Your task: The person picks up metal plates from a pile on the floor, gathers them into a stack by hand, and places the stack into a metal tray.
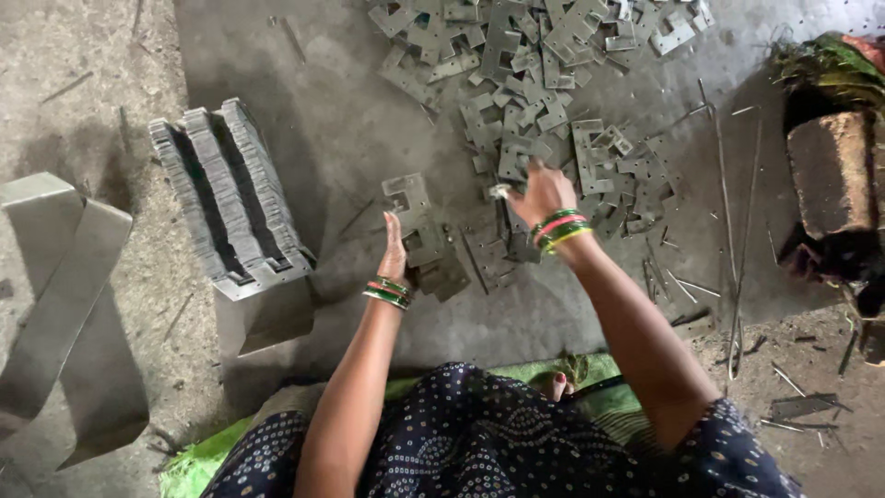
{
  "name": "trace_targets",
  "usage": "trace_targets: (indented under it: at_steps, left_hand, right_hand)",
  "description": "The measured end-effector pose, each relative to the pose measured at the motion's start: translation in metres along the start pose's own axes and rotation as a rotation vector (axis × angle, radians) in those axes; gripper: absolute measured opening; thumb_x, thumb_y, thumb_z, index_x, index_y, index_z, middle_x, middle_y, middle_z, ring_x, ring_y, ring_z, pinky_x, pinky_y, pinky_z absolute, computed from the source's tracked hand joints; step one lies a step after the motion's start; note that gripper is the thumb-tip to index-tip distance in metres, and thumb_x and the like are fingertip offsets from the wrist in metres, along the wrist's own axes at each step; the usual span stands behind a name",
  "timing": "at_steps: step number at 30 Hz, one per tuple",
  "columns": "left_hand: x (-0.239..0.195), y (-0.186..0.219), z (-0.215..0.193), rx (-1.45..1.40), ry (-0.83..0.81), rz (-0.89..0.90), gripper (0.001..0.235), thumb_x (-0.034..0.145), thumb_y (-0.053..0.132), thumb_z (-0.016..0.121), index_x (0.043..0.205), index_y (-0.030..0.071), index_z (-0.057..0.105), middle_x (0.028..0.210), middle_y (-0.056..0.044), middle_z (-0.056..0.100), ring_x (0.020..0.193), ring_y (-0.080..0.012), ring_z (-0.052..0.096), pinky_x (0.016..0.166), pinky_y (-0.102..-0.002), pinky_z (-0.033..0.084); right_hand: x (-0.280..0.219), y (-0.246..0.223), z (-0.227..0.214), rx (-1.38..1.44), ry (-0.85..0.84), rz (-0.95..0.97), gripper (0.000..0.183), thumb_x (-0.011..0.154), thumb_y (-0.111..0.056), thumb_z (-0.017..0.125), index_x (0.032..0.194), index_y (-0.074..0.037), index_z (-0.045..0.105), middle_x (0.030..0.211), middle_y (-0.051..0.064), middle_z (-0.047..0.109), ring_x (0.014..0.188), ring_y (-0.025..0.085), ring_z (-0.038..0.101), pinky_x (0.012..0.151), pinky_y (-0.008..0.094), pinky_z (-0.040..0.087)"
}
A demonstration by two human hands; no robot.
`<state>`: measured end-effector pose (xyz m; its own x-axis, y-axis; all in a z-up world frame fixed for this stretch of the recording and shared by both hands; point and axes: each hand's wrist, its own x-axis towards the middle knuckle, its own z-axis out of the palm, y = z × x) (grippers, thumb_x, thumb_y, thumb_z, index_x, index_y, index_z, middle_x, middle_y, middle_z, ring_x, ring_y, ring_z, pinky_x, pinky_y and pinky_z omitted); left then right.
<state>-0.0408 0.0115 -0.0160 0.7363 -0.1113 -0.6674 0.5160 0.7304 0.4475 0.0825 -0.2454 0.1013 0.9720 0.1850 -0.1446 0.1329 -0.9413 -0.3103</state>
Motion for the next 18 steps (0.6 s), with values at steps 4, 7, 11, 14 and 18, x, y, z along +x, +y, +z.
trace_targets:
  at_steps: [4,7,11,14,18]
  left_hand:
    - [-0.007,0.006,0.000,-0.056,-0.130,-0.005,0.115,0.084,0.089,0.051,0.162,0.006,0.036,0.149,-0.018,0.048,0.130,-0.0341,0.051,0.105,-0.053,0.046]
    - [-0.018,0.015,0.007,0.019,0.049,-0.010,0.107,0.077,0.082,0.055,0.161,0.021,0.029,0.155,-0.006,0.047,0.136,-0.0255,0.050,0.109,-0.049,0.044]
    - [-0.025,0.022,0.018,0.038,0.046,0.072,0.106,0.076,0.077,0.059,0.162,0.026,0.024,0.155,-0.001,0.044,0.138,-0.0229,0.047,0.110,-0.048,0.043]
    - [-0.020,0.015,0.013,0.049,0.068,0.068,0.097,0.079,0.069,0.064,0.158,0.023,0.032,0.152,-0.002,0.049,0.137,-0.0242,0.050,0.110,-0.048,0.043]
    - [0.005,-0.013,-0.002,0.047,-0.050,0.210,0.068,0.087,0.051,0.074,0.139,0.010,0.062,0.145,-0.004,0.060,0.135,-0.0206,0.054,0.112,-0.041,0.044]
  right_hand:
    - [0.030,-0.003,0.025,-0.106,0.244,-0.086,0.064,0.068,-0.044,0.088,0.101,0.007,0.070,0.100,0.028,0.071,0.096,0.046,0.068,0.080,0.052,0.058]
    - [0.041,0.000,0.026,-0.161,0.084,0.029,0.050,0.069,-0.031,0.084,0.102,0.004,0.071,0.105,0.026,0.071,0.103,0.045,0.068,0.085,0.049,0.058]
    - [0.038,0.016,0.016,-0.286,-0.229,0.157,0.038,0.079,-0.022,0.077,0.108,0.001,0.070,0.105,0.024,0.074,0.097,0.040,0.073,0.086,0.047,0.060]
    - [-0.003,0.041,0.012,-0.135,-0.151,0.102,0.025,0.084,-0.013,0.066,0.106,-0.004,0.073,0.097,0.024,0.075,0.089,0.040,0.074,0.081,0.048,0.061]
    - [-0.033,0.070,0.018,-0.188,-0.067,-0.017,0.039,0.068,-0.012,0.073,0.105,0.001,0.071,0.091,0.026,0.072,0.084,0.045,0.071,0.072,0.052,0.058]
